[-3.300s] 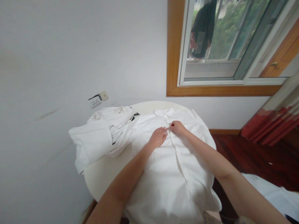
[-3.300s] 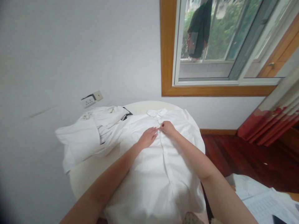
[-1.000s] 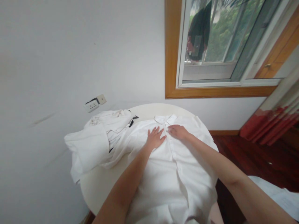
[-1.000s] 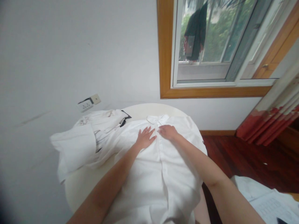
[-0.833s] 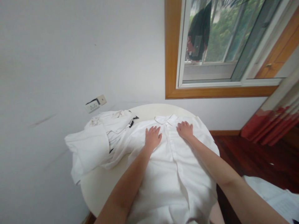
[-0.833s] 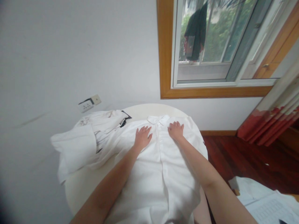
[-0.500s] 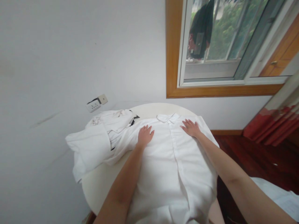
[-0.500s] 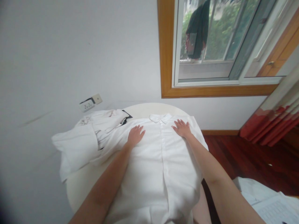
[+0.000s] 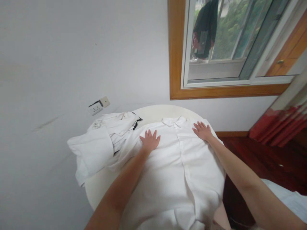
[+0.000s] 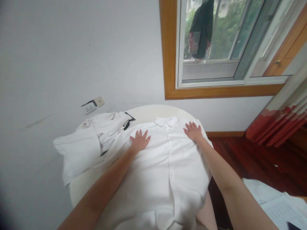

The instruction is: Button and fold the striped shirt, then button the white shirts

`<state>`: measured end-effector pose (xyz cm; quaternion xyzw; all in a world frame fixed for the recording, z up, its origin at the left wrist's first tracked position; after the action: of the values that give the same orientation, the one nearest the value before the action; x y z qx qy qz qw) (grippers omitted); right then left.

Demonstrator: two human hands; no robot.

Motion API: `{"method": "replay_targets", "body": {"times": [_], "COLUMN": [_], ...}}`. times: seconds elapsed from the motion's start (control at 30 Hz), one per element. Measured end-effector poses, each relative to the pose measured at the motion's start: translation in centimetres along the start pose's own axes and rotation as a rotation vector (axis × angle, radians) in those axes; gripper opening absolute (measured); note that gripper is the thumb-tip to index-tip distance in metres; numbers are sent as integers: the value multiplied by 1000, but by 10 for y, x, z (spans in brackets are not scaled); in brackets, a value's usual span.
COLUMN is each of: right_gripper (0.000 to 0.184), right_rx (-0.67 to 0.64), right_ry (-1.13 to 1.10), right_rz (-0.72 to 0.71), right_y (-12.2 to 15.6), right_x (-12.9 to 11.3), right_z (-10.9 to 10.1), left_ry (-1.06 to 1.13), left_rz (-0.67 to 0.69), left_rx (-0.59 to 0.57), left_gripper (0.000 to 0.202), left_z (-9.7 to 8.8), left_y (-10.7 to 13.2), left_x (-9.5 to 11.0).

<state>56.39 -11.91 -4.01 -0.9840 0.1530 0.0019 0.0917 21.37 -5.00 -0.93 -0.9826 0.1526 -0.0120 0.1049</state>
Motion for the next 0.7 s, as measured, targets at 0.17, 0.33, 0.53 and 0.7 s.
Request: {"method": "replay_targets", "body": {"times": [0.17, 0.33, 0.53, 0.7], "right_gripper": [59, 59, 64, 58], "right_rx": [51, 17, 5, 93], "right_ry": [-25, -30, -25, 25], "right_rz": [-38, -18, 127, 94], "right_y": [24, 26, 5, -5], "right_x": [0, -1, 14, 1], "right_z": [-7, -10, -6, -22], "left_ry": [-43, 120, 158, 161], "left_rz": [180, 213, 191, 172], "left_rx": [76, 110, -16, 37], "left_gripper": [48, 52, 66, 65], "left_z": [-16, -3, 20, 20], "left_y": [0, -24, -48, -51], "left_x": [33, 61, 61, 57]}}
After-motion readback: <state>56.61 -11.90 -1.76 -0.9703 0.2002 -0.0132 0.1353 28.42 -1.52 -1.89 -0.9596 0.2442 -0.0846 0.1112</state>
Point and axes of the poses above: each hand's wrist, its own y-axis away from the middle knuckle, its own z-axis out of the palm, x = y × z, the point moved 7 cm from there along -y, towards the middle knuckle, and after that the axes turned 6 degrees about x, right-handed, at the moved point
